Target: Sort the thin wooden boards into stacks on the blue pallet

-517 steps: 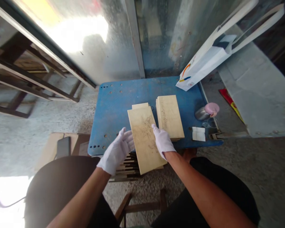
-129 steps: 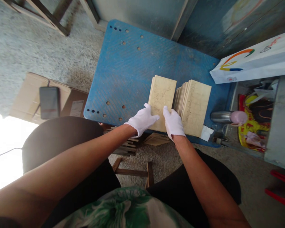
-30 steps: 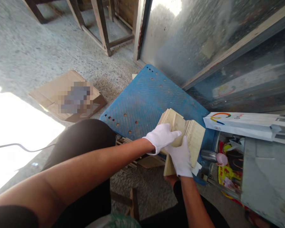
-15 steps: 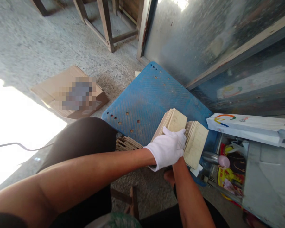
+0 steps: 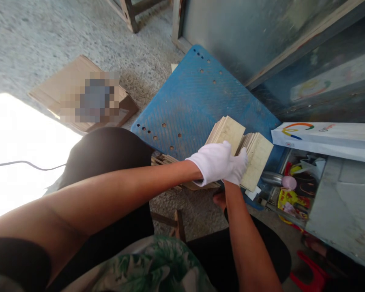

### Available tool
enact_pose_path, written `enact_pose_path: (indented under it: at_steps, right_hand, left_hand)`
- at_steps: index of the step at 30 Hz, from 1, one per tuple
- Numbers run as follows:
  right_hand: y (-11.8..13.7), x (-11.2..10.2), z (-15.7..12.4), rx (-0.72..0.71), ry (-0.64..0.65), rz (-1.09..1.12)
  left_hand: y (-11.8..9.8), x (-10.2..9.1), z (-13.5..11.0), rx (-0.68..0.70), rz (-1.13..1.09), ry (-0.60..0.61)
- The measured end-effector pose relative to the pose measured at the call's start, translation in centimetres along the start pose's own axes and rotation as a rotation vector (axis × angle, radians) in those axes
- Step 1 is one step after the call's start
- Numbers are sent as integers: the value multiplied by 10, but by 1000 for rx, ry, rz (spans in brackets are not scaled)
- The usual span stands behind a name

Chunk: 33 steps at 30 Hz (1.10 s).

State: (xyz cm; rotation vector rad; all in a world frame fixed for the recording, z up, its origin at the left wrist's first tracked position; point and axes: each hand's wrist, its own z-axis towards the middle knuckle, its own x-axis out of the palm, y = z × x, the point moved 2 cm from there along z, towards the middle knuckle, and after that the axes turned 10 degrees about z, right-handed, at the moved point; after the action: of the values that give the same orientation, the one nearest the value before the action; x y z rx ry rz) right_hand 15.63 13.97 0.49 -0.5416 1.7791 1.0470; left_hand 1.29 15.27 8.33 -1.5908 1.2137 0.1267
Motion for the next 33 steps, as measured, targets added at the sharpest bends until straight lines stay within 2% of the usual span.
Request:
enact_pose_path:
  at_steps: [3,4,6,8,11,17,23,25,33]
  right_hand:
    - [-32,-16,-28,82,-80,257]
    - [-46,-20,-38,112,-35,262]
    - [-74,-24,-60,209,54,119]
    - [-98,-22,-79,243,159,-16]
    - [-118,-9,-97,156,225,-98]
    - [-127,24,-99,-125,342,-405]
    - [-130,33,-103,-281,394,-625]
    - [-130,35,-105,-318,380,-640]
    - [-134,35,-96,-294,343,-514]
  left_hand:
    - [3,-3,4,11,63,-24]
    - [3,-4,5,12,75,-27]
    - [2,-7,5,8,84,-27]
    - [0,-7,4,-4,77,-17]
    - [-2,-4,5,-4,80,-14]
    - [-5,3,11,6,122,18]
    - [-6,8,11,-2,140,39]
    - [-6,9,11,-5,143,30]
    - [-5,10,11,8,140,46]
